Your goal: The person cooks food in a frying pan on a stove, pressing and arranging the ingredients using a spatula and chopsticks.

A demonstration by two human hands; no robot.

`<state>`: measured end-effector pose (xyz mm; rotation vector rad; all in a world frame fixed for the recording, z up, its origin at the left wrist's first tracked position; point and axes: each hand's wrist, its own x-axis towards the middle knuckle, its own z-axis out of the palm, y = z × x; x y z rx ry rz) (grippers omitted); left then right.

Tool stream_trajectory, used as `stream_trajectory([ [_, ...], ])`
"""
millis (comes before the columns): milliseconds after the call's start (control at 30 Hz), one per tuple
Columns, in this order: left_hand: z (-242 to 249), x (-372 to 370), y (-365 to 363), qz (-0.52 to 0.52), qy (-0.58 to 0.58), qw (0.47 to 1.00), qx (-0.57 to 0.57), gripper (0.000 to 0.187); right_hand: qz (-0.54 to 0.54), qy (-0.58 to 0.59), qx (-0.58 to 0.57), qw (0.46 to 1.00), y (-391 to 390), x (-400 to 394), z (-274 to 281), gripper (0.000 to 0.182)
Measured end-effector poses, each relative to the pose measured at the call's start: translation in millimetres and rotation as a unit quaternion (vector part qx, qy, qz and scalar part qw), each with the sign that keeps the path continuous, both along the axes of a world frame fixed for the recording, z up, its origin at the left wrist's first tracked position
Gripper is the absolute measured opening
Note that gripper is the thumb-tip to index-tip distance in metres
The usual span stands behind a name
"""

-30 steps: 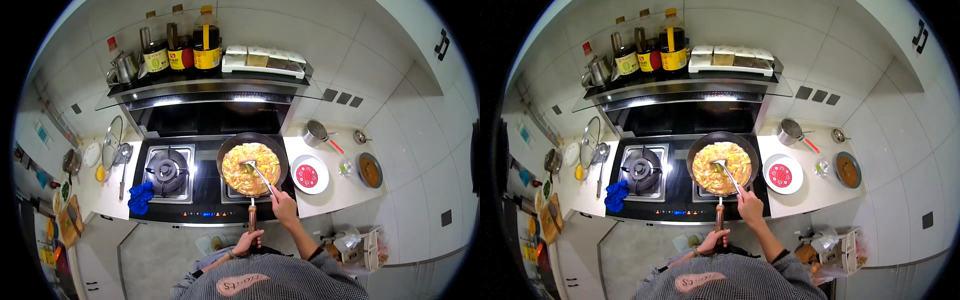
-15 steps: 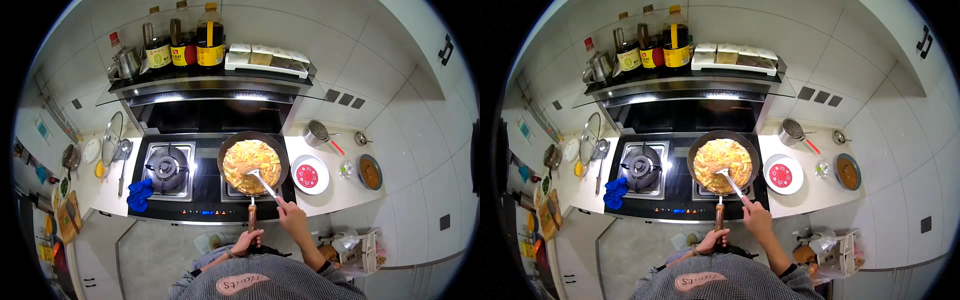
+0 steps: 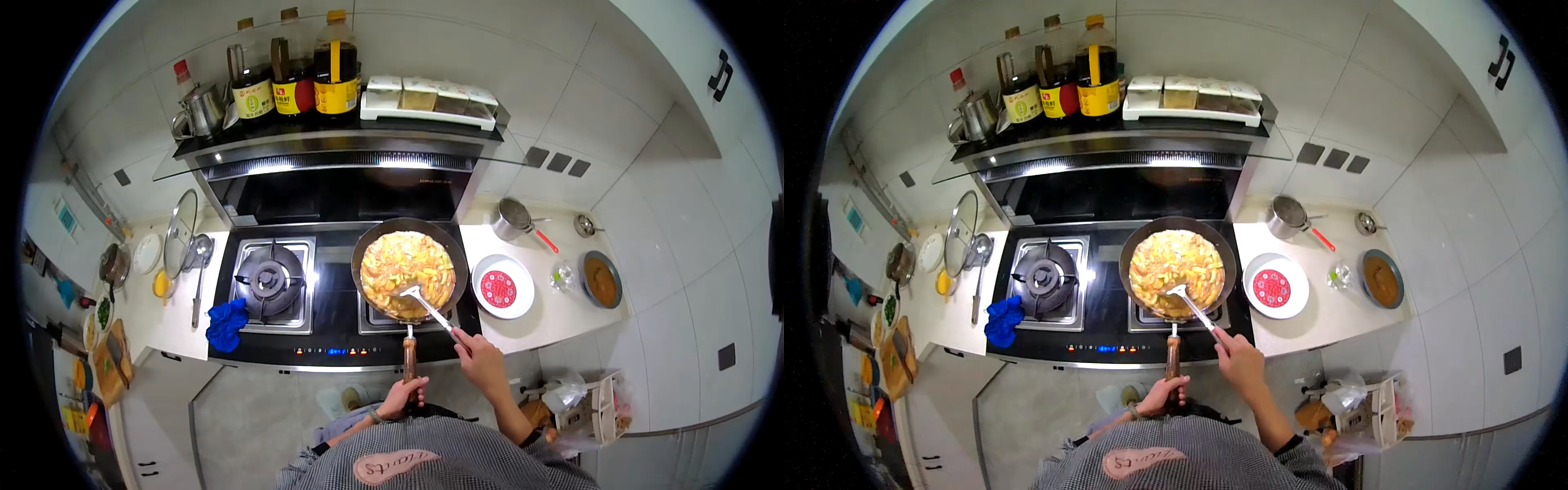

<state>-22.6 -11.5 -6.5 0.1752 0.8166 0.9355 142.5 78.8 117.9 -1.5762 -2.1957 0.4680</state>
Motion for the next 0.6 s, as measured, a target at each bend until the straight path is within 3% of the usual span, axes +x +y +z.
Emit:
stream_trajectory([
  [200,-4,1,-5,-0.003,-0.016,1.0,-0.018,0.019,-0.004,0.067,0.048,0.997,6,-16,-6,0.035],
  [333,-8,0,-4,0.0,-0.018,1.0,-0.02,0.019,0.018,0.048,0.076,0.996,26,-28,-55,0.036],
  [533,7,0,-4,0.007,0.028,0.999,-0.015,0.02,-0.002,-0.006,0.028,1.0,3,-6,-25,0.036],
  [600,6,1,-4,0.003,0.023,1.0,-0.021,0.02,-0.012,-0.013,0.027,0.999,6,-4,-45,0.034],
])
